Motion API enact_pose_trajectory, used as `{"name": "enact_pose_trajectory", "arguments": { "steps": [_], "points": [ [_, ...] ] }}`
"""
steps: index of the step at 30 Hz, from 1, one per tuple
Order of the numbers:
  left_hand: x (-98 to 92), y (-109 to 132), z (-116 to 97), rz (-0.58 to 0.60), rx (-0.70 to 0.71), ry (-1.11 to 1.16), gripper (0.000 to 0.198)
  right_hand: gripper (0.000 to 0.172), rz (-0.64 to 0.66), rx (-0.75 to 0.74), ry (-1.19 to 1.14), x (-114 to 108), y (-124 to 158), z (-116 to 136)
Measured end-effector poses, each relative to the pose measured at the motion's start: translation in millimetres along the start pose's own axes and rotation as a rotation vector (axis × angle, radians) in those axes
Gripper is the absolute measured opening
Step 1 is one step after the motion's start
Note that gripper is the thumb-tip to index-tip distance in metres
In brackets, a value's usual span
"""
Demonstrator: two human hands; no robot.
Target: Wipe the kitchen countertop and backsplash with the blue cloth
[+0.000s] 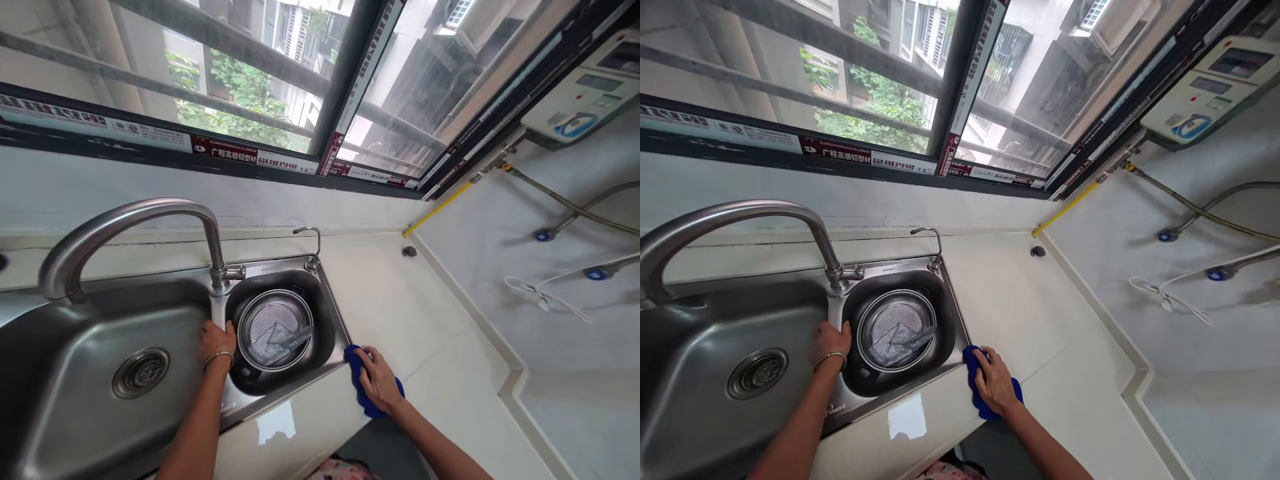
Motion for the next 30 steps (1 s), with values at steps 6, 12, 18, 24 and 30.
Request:
{"name": "enact_pose_trajectory", "arguments": {
  "steps": [6, 12, 18, 24, 30],
  "points": [
    [6.3, 12.6, 20.8, 0.070, 0.092, 0.019, 0.071, 0.035, -0.108, 0.148, -0.022, 4.8, -15.4, 11.4],
    [17.3, 38.0, 39.6, 0.103, 0.068, 0.055, 0.073, 0.031, -0.152, 0.176, 0.101, 16.7, -95.5, 16.0],
    [16.5, 48.0, 38.0, 0.091, 0.027, 0.028, 0.070, 0.034, -0.091, 0.201, 0.231, 32.1, -200.0, 21.7],
    [9.7, 55.9, 29.0, 0.098, -0.066, -0.059, 0.068, 0.037, -0.072, 0.196, 0.232, 43.6, -303.4, 13.8],
    [3.0, 60.5, 21.0, 0.115, -0.108, -0.112, 0.066, 0.037, -0.090, 0.158, 0.209, 62.2, -400.8, -9.6]
  ]
}}
Point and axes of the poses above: each hand's wrist, its own y-axis away from the middle knuckle, its own x-axis out of the palm, z = x × y, the point moved 1 cm from there along -y, towards the middle knuckle, and after that the axes turned 13 degrees about -y, right-handed, at the moved point
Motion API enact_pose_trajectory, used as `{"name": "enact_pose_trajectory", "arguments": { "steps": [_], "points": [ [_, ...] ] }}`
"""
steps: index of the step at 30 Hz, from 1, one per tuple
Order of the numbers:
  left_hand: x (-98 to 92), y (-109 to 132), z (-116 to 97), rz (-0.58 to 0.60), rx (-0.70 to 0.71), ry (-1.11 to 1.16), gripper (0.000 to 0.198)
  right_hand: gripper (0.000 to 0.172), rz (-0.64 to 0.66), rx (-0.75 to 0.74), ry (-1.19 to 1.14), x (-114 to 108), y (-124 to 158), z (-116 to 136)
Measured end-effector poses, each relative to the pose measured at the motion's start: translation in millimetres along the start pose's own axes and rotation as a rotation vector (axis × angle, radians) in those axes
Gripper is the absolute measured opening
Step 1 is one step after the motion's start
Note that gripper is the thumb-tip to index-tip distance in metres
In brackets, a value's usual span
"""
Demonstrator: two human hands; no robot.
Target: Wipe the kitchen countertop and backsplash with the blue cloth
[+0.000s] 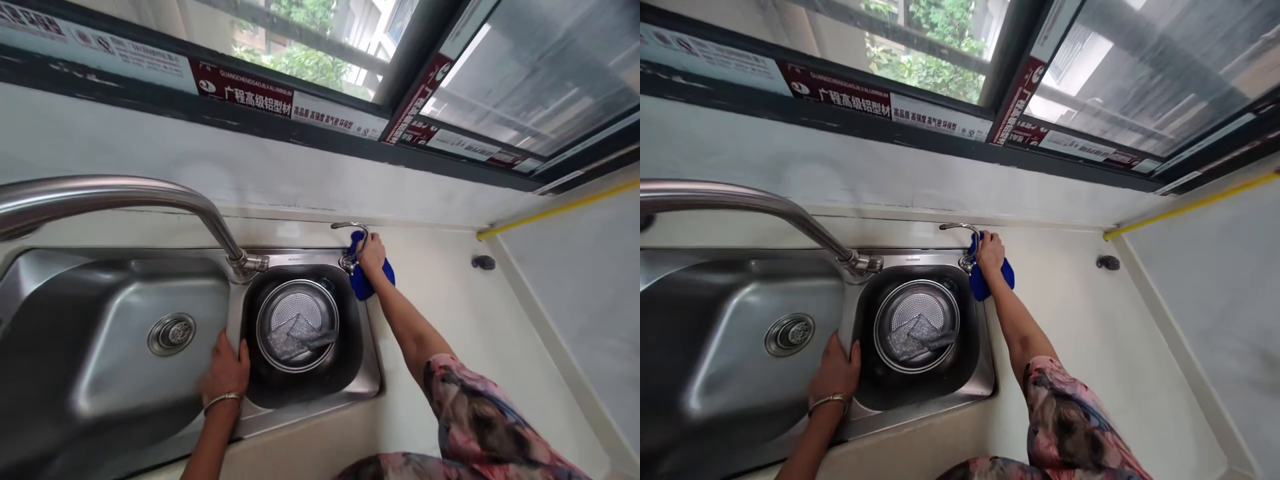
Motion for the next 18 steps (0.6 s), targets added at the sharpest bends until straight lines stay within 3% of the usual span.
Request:
{"name": "enact_pose_trajectory", "arguments": {
  "steps": [4, 8, 12, 18],
  "points": [
    [5.6, -1.2, 2.7, 0.012, -0.015, -0.025, 0.066, 0.039, 0.014, -0.081, -0.032, 13.3, -43.0, -2.0],
    [11.2, -4.0, 6.7, -0.025, 0.003, -0.042, 0.069, 0.039, 0.030, -0.072, -0.023, 9.2, -44.2, 0.8],
    [11.5, -5.8, 6.8, -0.068, 0.050, -0.022, 0.069, 0.042, 0.034, -0.065, 0.000, -7.8, -2.0, -5.6],
    [8.1, -4.3, 1.6, -0.126, 0.067, -0.001, 0.069, 0.047, 0.103, -0.083, -0.001, -40.7, 107.7, -32.7]
  ]
}}
Point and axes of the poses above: each hand's wrist, its own y-axis away from the middle knuckle, its own x-axis out of the palm, z = x × y, the point moved 1 cm from there along -y, towards the middle knuckle, and after that the axes turned 13 degrees about -y, right-handed, at the moved point
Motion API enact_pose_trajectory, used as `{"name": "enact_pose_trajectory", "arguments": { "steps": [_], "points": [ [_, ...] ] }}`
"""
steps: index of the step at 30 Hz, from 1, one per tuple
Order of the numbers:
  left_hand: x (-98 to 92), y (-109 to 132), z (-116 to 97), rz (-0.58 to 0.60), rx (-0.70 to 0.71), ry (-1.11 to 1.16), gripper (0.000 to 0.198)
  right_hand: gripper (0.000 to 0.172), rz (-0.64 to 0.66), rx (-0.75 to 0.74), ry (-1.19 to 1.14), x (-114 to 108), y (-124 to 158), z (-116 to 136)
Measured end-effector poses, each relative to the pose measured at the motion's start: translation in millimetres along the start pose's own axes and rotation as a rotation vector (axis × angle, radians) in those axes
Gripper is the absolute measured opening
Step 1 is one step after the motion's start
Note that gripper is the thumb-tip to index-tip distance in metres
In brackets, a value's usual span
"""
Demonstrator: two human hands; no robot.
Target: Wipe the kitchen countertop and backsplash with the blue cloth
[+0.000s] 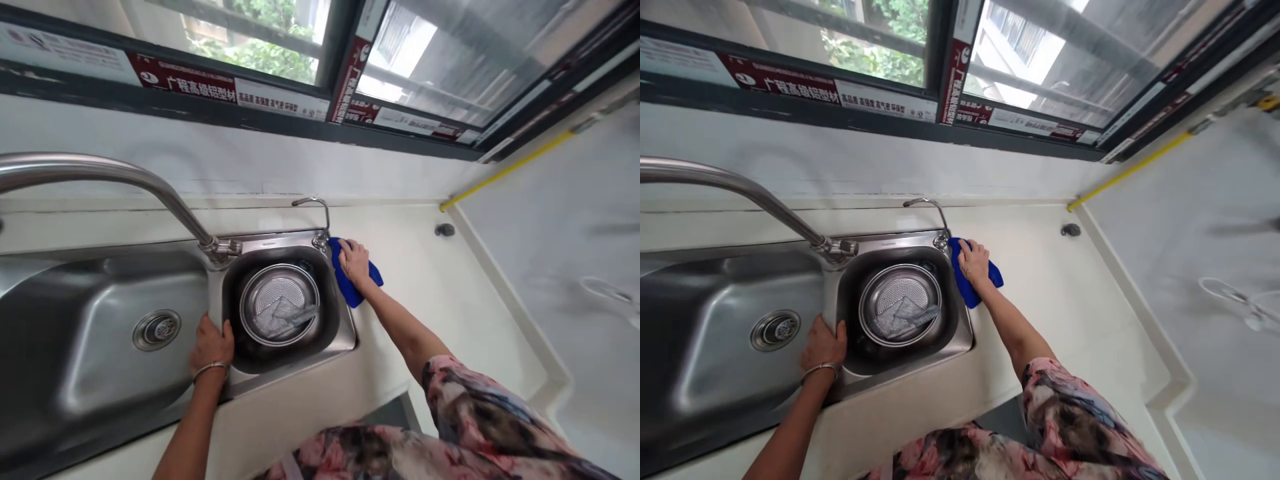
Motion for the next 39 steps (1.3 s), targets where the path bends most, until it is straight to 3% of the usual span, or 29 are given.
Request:
{"name": "enact_pose_trajectory", "arguments": {
  "steps": [6, 11, 14, 19, 22, 25, 27, 35, 39],
  "points": [
    [3.8, -1.7, -0.3, -0.006, 0.022, 0.029, 0.069, 0.046, 0.057, -0.048, 0.000, -15.2, 127.7, -0.6],
    [5.1, 0.5, -0.4, -0.019, 0.044, 0.058, 0.067, 0.044, 0.063, -0.054, -0.045, -21.7, 208.6, -3.5],
    [2.8, 4.0, 0.6, 0.007, 0.045, 0.079, 0.068, 0.045, 0.043, -0.108, -0.100, -28.1, 242.6, -27.0],
    [-1.0, 7.8, 1.9, 0.021, 0.049, 0.119, 0.069, 0.048, 0.008, -0.111, -0.052, -44.5, 281.8, -89.9],
    [-1.5, 8.8, -0.5, 0.016, 0.027, 0.125, 0.067, 0.050, 0.041, -0.131, -0.017, -46.1, 293.1, -100.9],
    [-0.3, 8.0, -3.6, -0.003, -0.003, 0.097, 0.063, 0.050, 0.069, -0.171, -0.029, -38.0, 286.3, -83.4],
    [1.1, 6.5, -4.8, -0.004, -0.007, 0.073, 0.062, 0.047, 0.069, -0.183, -0.052, -31.7, 266.8, -66.9],
    [7.0, 2.1, -2.8, -0.006, -0.018, 0.021, 0.064, 0.045, 0.044, -0.116, -0.043, -18.7, 116.9, -38.7],
    [8.7, 2.8, -2.6, -0.024, -0.031, -0.011, 0.064, 0.046, 0.043, -0.073, 0.015, -11.8, 56.7, -29.0]
  ]
}}
Point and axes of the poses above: each hand's wrist, its own y-axis away from the middle knuckle, its own x-axis out of the palm, z = x × y, the point moved 1 cm from there along -y, towards the middle knuckle, and after that the axes turned 13 degrees about -y, right-handed, at the moved point
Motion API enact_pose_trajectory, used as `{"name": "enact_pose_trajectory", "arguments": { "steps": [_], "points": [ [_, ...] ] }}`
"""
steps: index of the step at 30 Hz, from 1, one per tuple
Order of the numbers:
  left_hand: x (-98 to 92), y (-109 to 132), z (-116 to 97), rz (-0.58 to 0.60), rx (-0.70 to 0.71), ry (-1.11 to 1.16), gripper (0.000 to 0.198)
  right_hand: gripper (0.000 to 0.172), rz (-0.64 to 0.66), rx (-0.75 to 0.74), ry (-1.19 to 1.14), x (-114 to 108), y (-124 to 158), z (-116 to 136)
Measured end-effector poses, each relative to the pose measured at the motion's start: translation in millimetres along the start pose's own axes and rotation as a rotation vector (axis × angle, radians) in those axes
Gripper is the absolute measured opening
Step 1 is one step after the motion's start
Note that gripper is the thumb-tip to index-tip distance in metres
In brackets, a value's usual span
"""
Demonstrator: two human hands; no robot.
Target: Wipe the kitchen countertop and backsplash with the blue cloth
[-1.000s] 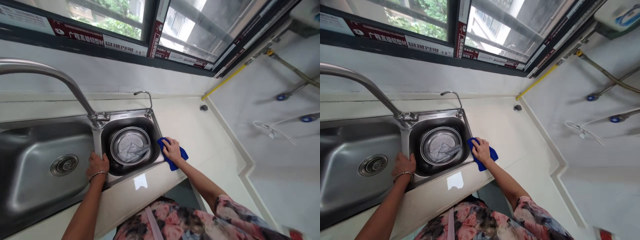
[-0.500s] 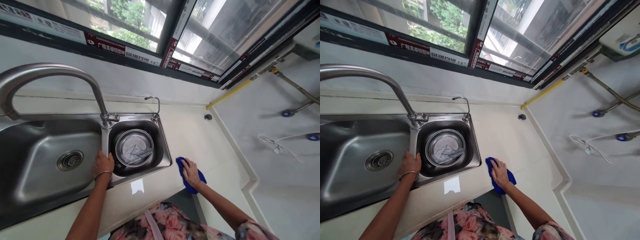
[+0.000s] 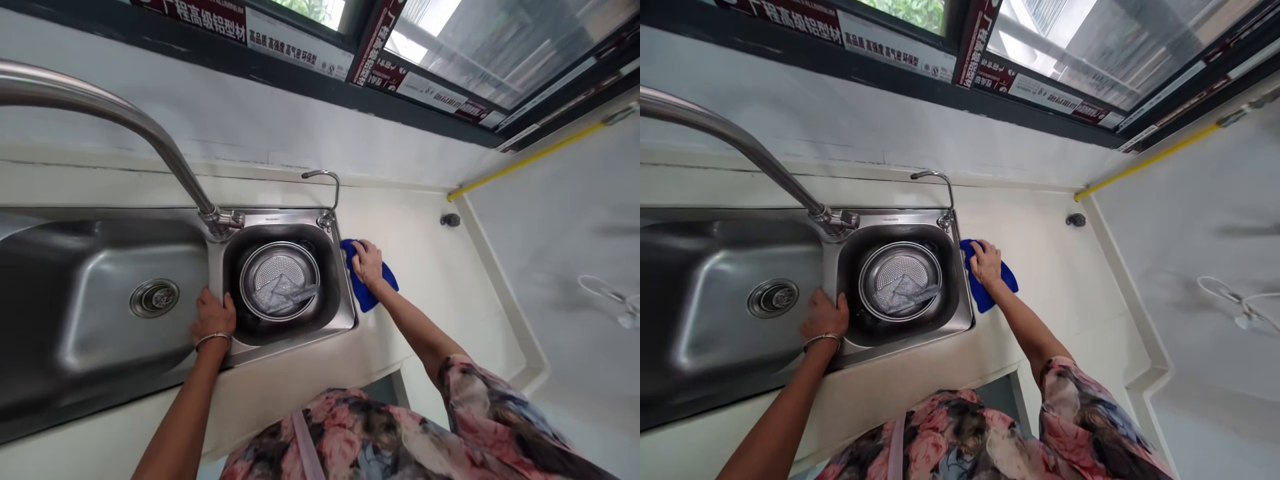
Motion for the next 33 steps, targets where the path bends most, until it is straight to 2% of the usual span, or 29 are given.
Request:
{"name": "enact_pose_trajectory", "arguments": {
  "steps": [3, 6, 8, 12, 16, 20, 23, 26, 31, 33],
  "points": [
    [-0.9, -0.1, -0.6, -0.005, 0.005, -0.011, 0.063, 0.051, 0.020, 0.046, 0.063, 1.2, -22.2, 4.9],
    [-2.3, -0.6, -1.1, -0.005, 0.008, -0.016, 0.062, 0.055, 0.017, 0.029, 0.060, -1.7, -14.6, 10.1],
    [-2.9, -1.0, -1.5, -0.013, 0.007, -0.016, 0.061, 0.055, 0.026, -0.028, 0.013, -4.9, 7.0, 15.1],
    [-4.2, -0.5, -3.3, -0.018, 0.011, 0.011, 0.060, 0.054, 0.062, -0.133, -0.083, -8.5, 70.5, 31.8],
    [-7.9, 2.6, -4.6, -0.008, 0.028, 0.060, 0.060, 0.034, 0.083, -0.127, -0.153, -6.0, 127.6, 52.5],
    [-9.7, 4.9, -3.2, 0.012, 0.028, 0.096, 0.059, 0.027, 0.065, -0.057, -0.233, -1.8, 165.5, 72.3],
    [-8.2, 4.6, -2.3, 0.021, 0.029, 0.098, 0.057, 0.026, 0.076, -0.057, -0.291, 2.5, 181.2, 91.0],
    [-7.8, 4.0, -3.0, 0.015, 0.030, 0.092, 0.055, 0.022, 0.134, -0.111, -0.339, 11.7, 183.2, 124.1],
    [-9.3, 4.0, -4.1, 0.013, 0.035, 0.060, 0.055, 0.024, 0.314, -0.335, -0.452, 43.5, 171.2, 216.8],
    [-8.0, 2.9, -3.2, -0.008, 0.048, 0.043, 0.057, 0.029, 0.366, -0.431, -0.477, 54.0, 167.3, 245.4]
  ]
}}
Point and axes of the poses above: each hand's wrist, its own y-axis away from the middle knuckle, its own x-axis out of the palm, z = x × y, the point moved 1 cm from there along -y, towards the middle knuckle, and after that the axes turned 13 degrees about -y, right-handed, at the moved point
